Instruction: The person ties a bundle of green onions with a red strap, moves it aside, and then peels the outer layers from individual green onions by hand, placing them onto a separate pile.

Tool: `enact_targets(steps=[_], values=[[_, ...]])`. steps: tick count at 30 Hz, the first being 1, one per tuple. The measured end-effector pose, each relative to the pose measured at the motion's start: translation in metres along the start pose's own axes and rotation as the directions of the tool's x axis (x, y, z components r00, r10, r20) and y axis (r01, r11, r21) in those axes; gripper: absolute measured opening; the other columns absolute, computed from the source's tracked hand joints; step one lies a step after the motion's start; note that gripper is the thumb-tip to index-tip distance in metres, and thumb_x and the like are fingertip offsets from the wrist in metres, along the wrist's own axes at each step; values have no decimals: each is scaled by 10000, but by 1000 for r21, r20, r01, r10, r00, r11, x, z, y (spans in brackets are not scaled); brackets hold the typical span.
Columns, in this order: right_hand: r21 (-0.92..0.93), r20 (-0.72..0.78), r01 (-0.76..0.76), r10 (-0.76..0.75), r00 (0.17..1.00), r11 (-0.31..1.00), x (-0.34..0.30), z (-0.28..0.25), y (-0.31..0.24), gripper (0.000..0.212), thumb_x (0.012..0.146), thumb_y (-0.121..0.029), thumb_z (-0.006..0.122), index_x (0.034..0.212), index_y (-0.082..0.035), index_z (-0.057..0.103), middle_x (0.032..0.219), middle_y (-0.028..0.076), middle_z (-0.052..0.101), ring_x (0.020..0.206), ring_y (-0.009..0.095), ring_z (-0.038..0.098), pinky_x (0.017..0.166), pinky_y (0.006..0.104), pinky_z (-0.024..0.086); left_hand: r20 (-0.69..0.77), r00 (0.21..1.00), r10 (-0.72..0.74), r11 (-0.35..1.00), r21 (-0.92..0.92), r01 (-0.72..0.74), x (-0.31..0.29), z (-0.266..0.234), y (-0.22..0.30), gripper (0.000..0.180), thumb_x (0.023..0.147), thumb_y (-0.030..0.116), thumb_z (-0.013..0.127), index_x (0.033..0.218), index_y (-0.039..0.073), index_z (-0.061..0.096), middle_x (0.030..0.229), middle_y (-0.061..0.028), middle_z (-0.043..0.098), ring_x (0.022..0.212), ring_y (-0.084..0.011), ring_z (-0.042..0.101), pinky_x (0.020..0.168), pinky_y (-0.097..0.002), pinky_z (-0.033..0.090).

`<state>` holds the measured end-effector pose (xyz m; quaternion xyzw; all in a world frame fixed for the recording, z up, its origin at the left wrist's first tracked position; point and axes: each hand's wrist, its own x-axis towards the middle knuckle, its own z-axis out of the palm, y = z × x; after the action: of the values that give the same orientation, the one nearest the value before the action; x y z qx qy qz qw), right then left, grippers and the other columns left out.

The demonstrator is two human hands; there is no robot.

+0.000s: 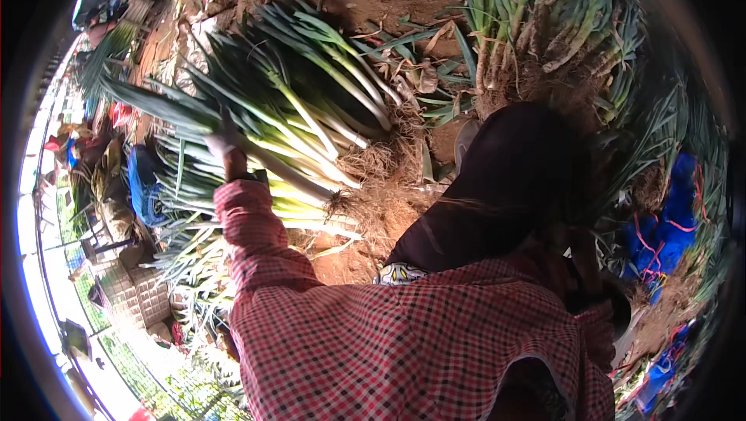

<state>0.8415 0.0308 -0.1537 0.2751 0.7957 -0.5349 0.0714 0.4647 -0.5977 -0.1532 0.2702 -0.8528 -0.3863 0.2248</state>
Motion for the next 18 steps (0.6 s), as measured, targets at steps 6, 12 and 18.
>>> enact_targets(steps=[6, 12, 18], values=[[-247, -1, -8, 8, 1000, 969, 12, -31, 14, 229, 694, -131, 594, 907, -45, 595, 1083, 191, 531, 923, 310, 574, 817, 398, 446, 561, 822, -98, 672, 647, -361, -149, 187, -72, 660, 786, 419, 582, 1264, -5, 418, 1312, -161, 409, 1210, -257, 395, 994, -332, 338], [-366, 30, 44, -36, 999, 929, 18, -13, 45, 238, 668, -151, 616, 887, -59, 605, 1087, 190, 525, 914, 315, 580, 809, 401, 450, 708, 632, 315, 646, 327, -689, -196, 226, -13, 590, 814, 351, 531, 1275, 3, 408, 1299, -156, 420, 1176, -252, 421, 972, -326, 357], [-664, -17, 227, -317, 948, 712, 3, 11, 13, 211, 643, -161, 628, 840, -86, 623, 1097, 179, 526, 908, 308, 587, 777, 400, 465, 714, 445, 541, 641, -6, -768, -239, 210, 70, 525, 843, 282, 479, 1285, 11, 398, 1285, -150, 432, 1143, -246, 448, 950, -319, 377]])
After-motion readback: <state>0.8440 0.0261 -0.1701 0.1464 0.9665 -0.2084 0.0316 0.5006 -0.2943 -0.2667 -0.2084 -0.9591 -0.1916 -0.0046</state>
